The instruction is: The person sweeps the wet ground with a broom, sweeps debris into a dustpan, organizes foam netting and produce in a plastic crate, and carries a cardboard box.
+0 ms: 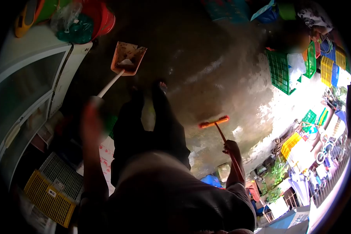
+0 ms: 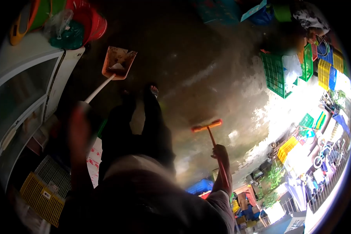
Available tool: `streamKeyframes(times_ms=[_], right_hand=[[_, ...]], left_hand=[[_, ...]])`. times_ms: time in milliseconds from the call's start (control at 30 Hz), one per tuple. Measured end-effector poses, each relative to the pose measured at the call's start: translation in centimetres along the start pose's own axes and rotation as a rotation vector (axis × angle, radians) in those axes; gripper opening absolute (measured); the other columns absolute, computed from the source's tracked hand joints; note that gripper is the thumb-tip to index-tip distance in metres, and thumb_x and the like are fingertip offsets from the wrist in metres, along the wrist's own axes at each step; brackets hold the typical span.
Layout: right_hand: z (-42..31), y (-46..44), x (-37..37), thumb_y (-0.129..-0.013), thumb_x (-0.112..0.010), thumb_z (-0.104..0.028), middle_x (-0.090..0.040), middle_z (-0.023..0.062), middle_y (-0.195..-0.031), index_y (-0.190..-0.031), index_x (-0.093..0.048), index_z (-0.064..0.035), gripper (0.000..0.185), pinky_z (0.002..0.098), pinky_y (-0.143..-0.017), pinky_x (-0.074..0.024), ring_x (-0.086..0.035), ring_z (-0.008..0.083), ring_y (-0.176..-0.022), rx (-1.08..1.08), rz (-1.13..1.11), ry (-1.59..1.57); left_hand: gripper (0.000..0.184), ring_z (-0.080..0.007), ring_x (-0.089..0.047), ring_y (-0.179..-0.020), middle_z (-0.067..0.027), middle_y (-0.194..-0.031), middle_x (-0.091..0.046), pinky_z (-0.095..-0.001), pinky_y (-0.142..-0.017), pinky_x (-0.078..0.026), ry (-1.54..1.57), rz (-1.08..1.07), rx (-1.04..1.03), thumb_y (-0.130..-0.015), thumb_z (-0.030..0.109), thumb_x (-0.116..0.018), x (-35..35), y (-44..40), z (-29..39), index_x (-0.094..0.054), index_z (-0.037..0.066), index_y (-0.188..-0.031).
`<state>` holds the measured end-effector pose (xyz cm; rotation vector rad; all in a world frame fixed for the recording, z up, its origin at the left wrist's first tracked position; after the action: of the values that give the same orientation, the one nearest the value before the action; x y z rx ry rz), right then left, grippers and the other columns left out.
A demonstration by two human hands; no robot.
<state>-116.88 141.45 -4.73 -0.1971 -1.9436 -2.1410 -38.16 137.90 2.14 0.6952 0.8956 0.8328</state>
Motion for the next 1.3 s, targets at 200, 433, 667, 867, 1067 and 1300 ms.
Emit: streamKeyframes(times_ms=[200, 433, 667, 867, 1067, 1300], right_hand=[[-13.4, 8.8, -7.1, -0.084, -0.057, -0.005, -0.057, 0.0067, -0.068, -0.136, -0.044, -0.0078, 0.053, 0.0354, -0.046, -0.0537, -0.054, 0.0153, -0.047, 0.352, -0.148, -0.082], [-34.8, 4.7, -22.3, -0.091, -0.056, -0.015, -0.056, 0.0023, -0.073, -0.139, -0.044, -0.002, 0.051, 0.0294, -0.048, -0.0504, -0.054, 0.0113, -0.055, 0.739, -0.424, -0.052], [-26.6, -1.0, -18.5, -0.085, -0.056, -0.008, -0.056, 0.0047, -0.075, -0.138, -0.045, -0.0015, 0.055, 0.0329, -0.053, -0.0566, -0.054, 0.0138, -0.052, 0.459, -0.221, -0.1], [-9.5, -4.0, -9.5, -0.081, -0.057, -0.004, -0.051, 0.0051, -0.063, -0.112, -0.059, -0.0014, 0.031, 0.0406, -0.05, -0.0562, -0.049, 0.0157, -0.044, 0.067, -0.068, -0.253], [-1.7, -7.3, -2.6, -0.085, -0.056, -0.004, -0.054, 0.0043, -0.067, -0.1, -0.058, -0.002, 0.015, 0.0421, -0.049, -0.0562, -0.055, 0.0171, -0.052, -0.062, 0.023, -0.251], [-8.1, 4.1, 0.5, -0.085, -0.056, -0.009, -0.055, 0.0047, -0.073, -0.136, -0.046, -0.0013, 0.053, 0.0335, -0.051, -0.0548, -0.055, 0.0146, -0.055, 0.23, -0.002, -0.486]], left_hand=[[0.033, -0.0085, -0.06, -0.093, -0.0048, -0.112, -0.062, -0.0194, -0.072, -0.051, 0.14, -0.21, 0.025, -0.1, 0.022, -0.047, -4.8, -3.5, -1.4, -0.051, 0.006, -0.129], [0.031, -0.0108, -0.06, -0.097, -0.0071, -0.113, -0.062, -0.0214, -0.08, -0.051, 0.036, -0.201, 0.133, -0.1, 0.019, -0.046, -10.6, -7.4, -0.7, -0.052, 0.006, -0.128], [0.037, -0.0144, -0.054, -0.112, -0.0081, -0.126, -0.055, -0.0245, -0.092, -0.045, -0.786, -0.264, 0.139, -0.102, 0.02, -0.043, -20.5, -13.3, -1.7, -0.045, 0.004, -0.135], [0.042, -0.0161, -0.049, -0.123, -0.0084, -0.135, -0.051, -0.0259, -0.1, -0.042, -1.772, -0.579, -0.298, -0.102, 0.021, -0.041, -31.5, -13.1, -4.5, -0.04, 0.003, -0.14], [0.042, -0.0145, -0.051, -0.096, -0.0048, -0.108, -0.052, -0.0254, -0.082, -0.041, -1.202, -0.477, 0.019, -0.101, 0.026, -0.044, -25.1, -21.3, -5.5, -0.042, 0.003, -0.136], [0.04, -0.0101, -0.044, -0.054, 0.0043, -0.067, -0.043, -0.0254, -0.051, -0.038, -0.762, -0.219, 0.392, -0.097, 0.04, -0.052, -29.5, -20.0, -13.2, -0.053, 0.006, -0.118]])
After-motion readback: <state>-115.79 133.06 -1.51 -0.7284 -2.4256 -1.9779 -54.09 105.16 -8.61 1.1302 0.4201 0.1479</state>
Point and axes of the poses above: each hand's wrist, its own y-axis away from the middle knuckle, its own x-axis out of the back of the hand, z = x × y, the point moved 5 cm from there along -y, towards the middle knuckle
